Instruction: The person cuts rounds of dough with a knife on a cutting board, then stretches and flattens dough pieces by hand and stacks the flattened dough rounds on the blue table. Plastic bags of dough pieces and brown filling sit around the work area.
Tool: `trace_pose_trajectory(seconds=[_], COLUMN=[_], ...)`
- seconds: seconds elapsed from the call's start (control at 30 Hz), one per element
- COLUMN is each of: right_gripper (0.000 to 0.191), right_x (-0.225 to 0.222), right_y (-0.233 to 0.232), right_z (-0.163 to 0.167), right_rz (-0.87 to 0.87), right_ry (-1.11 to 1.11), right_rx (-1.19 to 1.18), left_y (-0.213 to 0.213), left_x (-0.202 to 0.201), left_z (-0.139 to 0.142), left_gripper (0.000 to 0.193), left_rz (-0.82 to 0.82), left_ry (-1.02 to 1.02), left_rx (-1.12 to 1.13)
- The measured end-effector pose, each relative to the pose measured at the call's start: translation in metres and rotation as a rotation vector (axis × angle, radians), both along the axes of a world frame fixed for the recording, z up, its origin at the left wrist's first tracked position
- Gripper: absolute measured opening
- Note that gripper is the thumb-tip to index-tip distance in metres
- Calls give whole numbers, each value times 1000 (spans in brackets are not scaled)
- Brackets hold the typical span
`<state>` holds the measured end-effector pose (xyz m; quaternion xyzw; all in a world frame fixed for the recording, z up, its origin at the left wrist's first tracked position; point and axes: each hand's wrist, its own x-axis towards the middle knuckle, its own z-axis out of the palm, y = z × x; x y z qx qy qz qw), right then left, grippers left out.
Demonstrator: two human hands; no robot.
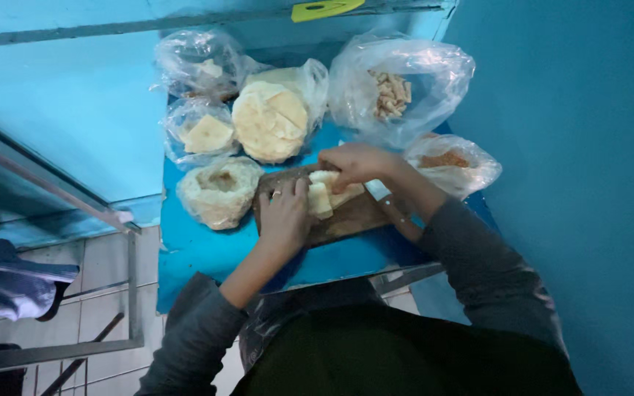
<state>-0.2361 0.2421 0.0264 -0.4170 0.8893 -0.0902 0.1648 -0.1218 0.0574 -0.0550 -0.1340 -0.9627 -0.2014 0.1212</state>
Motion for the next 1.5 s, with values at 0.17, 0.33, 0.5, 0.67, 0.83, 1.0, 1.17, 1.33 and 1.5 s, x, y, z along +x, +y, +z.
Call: trace_pose_trajectory(seconds=[0.17, 0.33, 0.5, 0.67, 0.83, 1.0, 1.17, 1.33, 1.5], right_gripper=[43, 37, 39, 32, 43, 48, 43, 34, 41], right_x=[-1, 5, 2, 6, 46, 112, 123, 117, 121], right_y=[3, 31, 44, 49, 56, 34, 11, 43, 3], right_z=[13, 38, 21, 1, 24, 20, 16, 75, 83], right_rz=[43, -170, -75, -226, -519, -697, -721, -145, 59], right_ry=[32, -77, -132, -323, -695, -1077, -991, -334, -59], right_rx=[-5, -118, -275, -589, -913, -1245, -1215, -617, -223], left_y=[-10, -16, -17, -27, -27, 26, 47, -8, -32], left_x=[-5, -11, -27, -36, -22, 12, 39, 20, 27], left_z=[5, 5, 1, -2, 3, 10, 13, 12, -1], left_gripper=[75, 89, 73, 60, 53, 26, 27, 35, 32], left_rz=[-133, -198, -219, -160, -68, 68, -132, -268, -503], left_ry=[-75, -54, -77, -292, -301, -223, -304, -512, -270], left_rx=[285, 452, 500, 793, 1318, 1718, 1858, 1482, 910])
